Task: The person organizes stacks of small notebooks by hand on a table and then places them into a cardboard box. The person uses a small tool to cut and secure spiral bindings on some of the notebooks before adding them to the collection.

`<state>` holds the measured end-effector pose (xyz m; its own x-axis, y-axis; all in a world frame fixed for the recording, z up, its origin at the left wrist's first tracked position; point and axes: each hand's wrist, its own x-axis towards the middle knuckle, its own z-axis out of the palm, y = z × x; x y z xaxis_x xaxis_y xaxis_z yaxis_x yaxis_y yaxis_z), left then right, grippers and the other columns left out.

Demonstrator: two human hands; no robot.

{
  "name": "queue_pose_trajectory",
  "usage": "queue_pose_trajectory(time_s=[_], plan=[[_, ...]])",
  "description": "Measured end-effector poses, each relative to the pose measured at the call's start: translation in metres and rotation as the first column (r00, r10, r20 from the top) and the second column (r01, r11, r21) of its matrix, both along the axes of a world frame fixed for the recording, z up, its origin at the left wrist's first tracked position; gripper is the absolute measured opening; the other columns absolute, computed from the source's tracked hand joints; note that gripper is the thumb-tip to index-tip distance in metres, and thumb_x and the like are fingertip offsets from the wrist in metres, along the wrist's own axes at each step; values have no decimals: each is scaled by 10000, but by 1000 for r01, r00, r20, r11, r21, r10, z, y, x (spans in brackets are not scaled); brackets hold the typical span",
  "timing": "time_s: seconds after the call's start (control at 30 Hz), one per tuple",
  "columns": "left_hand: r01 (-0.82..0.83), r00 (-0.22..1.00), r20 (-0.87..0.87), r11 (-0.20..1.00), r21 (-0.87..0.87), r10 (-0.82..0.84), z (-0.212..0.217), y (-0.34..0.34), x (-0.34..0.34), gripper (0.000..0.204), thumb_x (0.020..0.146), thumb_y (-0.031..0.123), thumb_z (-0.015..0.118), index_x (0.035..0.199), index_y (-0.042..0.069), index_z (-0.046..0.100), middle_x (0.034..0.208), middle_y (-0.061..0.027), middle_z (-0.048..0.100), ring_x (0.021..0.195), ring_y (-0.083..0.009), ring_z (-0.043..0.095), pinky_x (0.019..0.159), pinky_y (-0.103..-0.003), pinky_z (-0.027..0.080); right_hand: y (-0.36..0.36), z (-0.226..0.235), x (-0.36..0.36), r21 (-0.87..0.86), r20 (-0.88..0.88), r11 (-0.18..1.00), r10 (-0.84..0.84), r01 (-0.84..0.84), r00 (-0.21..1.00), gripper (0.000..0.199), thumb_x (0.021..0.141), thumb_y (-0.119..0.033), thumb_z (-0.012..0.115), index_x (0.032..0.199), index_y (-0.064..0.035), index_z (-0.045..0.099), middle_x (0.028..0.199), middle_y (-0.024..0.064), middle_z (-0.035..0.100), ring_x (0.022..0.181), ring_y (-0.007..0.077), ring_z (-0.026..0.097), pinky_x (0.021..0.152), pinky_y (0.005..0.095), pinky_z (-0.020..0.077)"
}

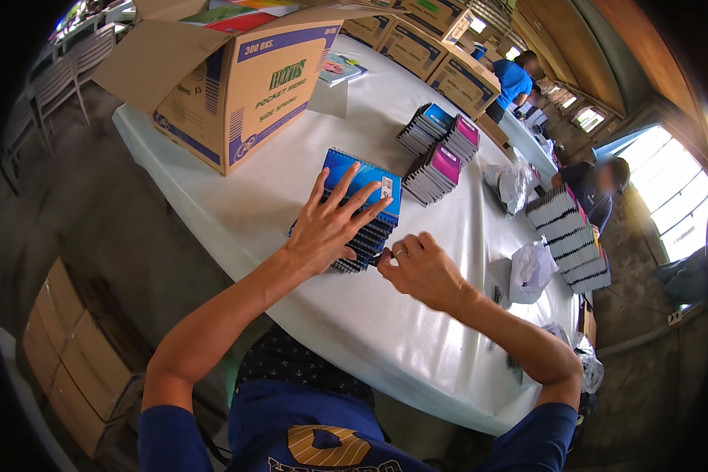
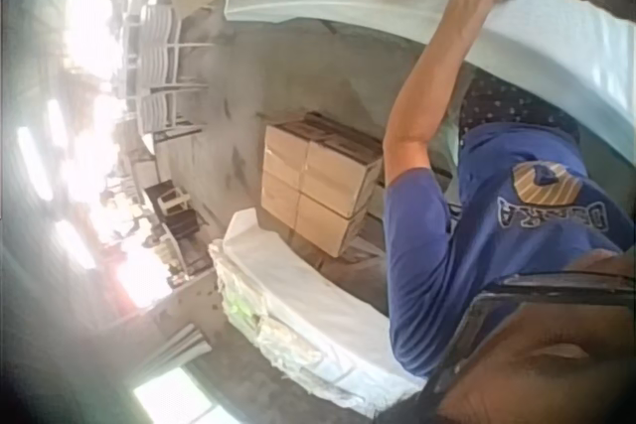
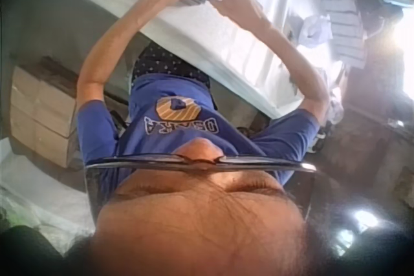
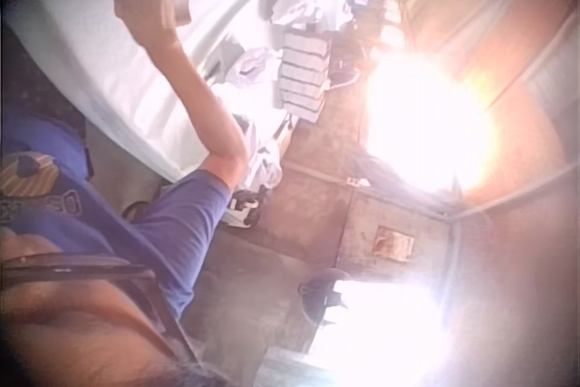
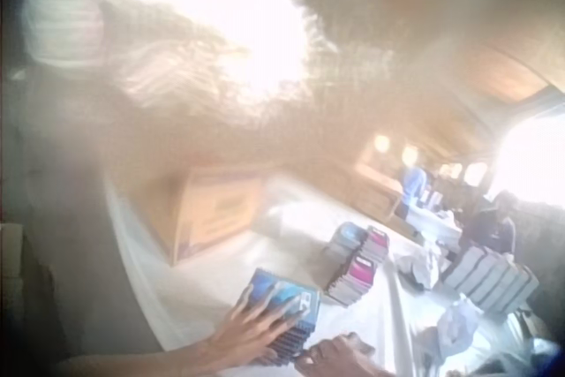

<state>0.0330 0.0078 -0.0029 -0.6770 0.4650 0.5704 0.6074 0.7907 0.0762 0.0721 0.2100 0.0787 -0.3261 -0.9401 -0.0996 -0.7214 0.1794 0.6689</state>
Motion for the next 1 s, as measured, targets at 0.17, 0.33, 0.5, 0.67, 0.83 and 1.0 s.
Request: queue_pose_trajectory(time_s=[0.17, 0.33, 0.5, 0.67, 0.83, 1.0], plan=[[-48, 999, 15, 997, -55, 49, 3, -1, 3, 1177, 509, 469, 869, 1518, 289, 291, 1555, -26, 301, 1455, -372, 182, 1156, -623, 159, -11, 0, 6, 75, 36, 932, -359, 355, 933, 261, 716, -167, 711, 953, -96, 627, 883, 17, 642, 941, 169, 600, 771, 315, 417], [-1, 1000, -1, 998, -61, 1, -2, -1, 9, 1193, 504, 461, 873, 1523, 288, 277, 1570, -26, 273, 1462, -359, 172, 1155, -619, 173, 5, 11, -9, 54, 67, 998, 22, -26, 998, 324, 746, -189, 740, 1046, -175, 619, 988, -50, 593, 1052, 139, 523, 900, 338, 410], [-5, 1000, -19, 998, -66, 4, -4, 0, 8, 1195, 488, 452, 879, 1516, 280, 297, 1577, -25, 257, 1464, -349, 174, 1160, -613, 172, 9, 2, -14, 112, 15, 992, 60, -61, 998, 331, 760, -194, 732, 1069, -172, 613, 1037, -43, 576, 1068, 138, 519, 894, 326, 412], [-7, 1000, -26, 999, -47, 6, -6, -2, 7, 1199, 471, 434, 886, 1511, 279, 311, 1576, -17, 260, 1459, -350, 192, 1162, -606, 178, 2, 6, -11, 166, -30, 985, 60, -54, 998, 309, 766, -201, 728, 1054, -178, 619, 1043, -46, 574, 1069, 136, 519, 874, 309, 414], [-5, 999, -38, 999, -49, 3, -6, 2, 6, 1199, 467, 427, 886, 1510, 277, 315, 1568, -12, 276, 1459, -347, 191, 1164, -601, 179, 5, 5, -14, 50, 19, 992, 111, -112, 994, 223, 756, -187, 723, 960, -139, 647, 941, -34, 616, 1001, 144, 558, 841, 305, 427], [-11, 998, -61, 999, -34, 8, -7, 1, 5, 1188, 471, 408, 885, 1508, 270, 321, 1564, -13, 284, 1462, -341, 188, 1164, -599, 176, -14, -13, 8, 150, 49, 939, -320, 310, 946, 164, 725, -153, 712, 864, -86, 655, 778, -2, 630, 880, 173, 610, 802, 325, 443]])
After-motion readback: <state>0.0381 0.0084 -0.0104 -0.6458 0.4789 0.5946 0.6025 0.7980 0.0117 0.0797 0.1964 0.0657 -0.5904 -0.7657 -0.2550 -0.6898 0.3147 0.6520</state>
